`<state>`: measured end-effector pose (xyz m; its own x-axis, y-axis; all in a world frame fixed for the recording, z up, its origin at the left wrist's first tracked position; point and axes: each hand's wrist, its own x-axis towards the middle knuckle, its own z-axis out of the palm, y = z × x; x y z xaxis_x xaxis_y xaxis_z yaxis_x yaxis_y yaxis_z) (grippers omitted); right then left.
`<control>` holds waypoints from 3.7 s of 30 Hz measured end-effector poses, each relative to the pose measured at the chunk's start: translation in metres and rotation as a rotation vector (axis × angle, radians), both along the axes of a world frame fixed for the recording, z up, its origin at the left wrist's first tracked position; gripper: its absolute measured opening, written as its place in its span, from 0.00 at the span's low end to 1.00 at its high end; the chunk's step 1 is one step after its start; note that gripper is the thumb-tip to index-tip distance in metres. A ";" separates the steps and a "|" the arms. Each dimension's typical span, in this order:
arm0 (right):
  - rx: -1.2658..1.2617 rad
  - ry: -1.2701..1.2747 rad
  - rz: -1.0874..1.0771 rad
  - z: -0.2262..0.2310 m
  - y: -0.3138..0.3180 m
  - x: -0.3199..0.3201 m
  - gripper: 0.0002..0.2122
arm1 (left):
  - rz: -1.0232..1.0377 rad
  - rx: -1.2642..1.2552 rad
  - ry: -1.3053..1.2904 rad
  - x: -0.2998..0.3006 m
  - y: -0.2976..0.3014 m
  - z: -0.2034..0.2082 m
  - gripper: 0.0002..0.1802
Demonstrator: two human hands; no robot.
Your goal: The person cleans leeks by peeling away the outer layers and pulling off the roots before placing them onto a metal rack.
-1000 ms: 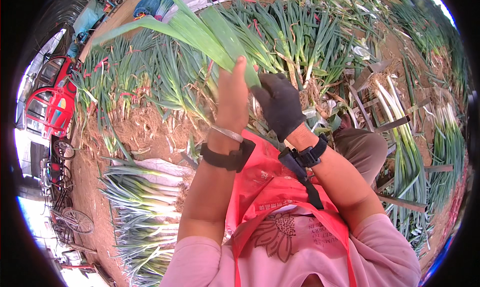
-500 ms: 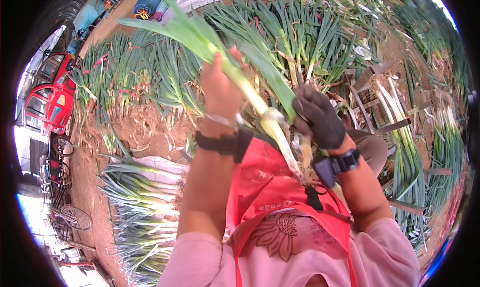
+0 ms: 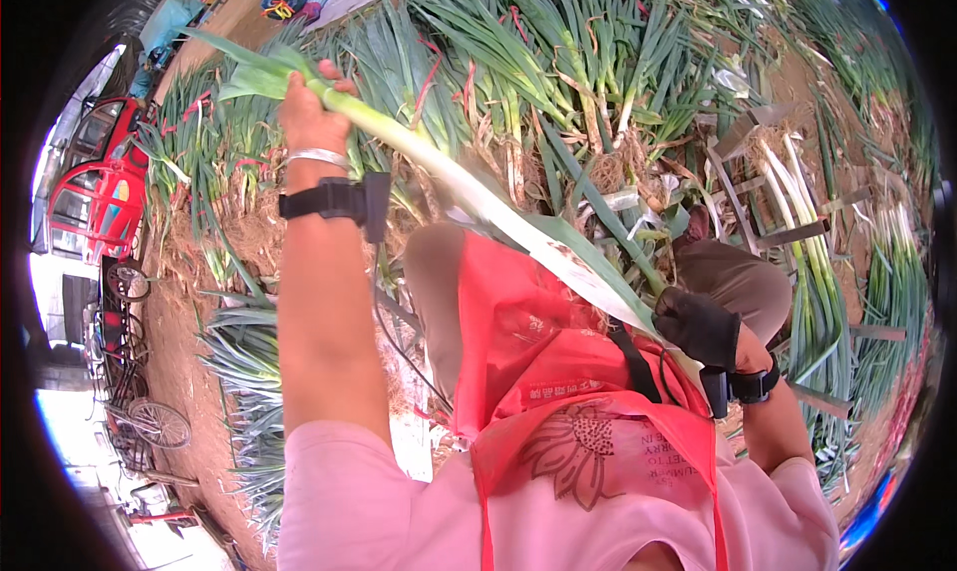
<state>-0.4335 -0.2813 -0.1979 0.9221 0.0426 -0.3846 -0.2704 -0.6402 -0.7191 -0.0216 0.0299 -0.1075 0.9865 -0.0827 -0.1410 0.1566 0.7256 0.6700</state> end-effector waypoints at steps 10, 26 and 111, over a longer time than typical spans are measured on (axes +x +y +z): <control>-0.427 -0.325 0.077 0.032 -0.015 0.025 0.16 | -0.204 -0.116 -0.314 0.026 0.046 0.047 0.19; 0.648 -0.561 -0.117 0.114 0.069 0.191 0.12 | -0.405 0.195 -0.348 -0.116 -0.103 0.034 0.24; 0.310 -0.622 0.078 0.062 0.080 0.095 0.12 | -0.515 0.368 -0.345 -0.172 -0.083 0.033 0.23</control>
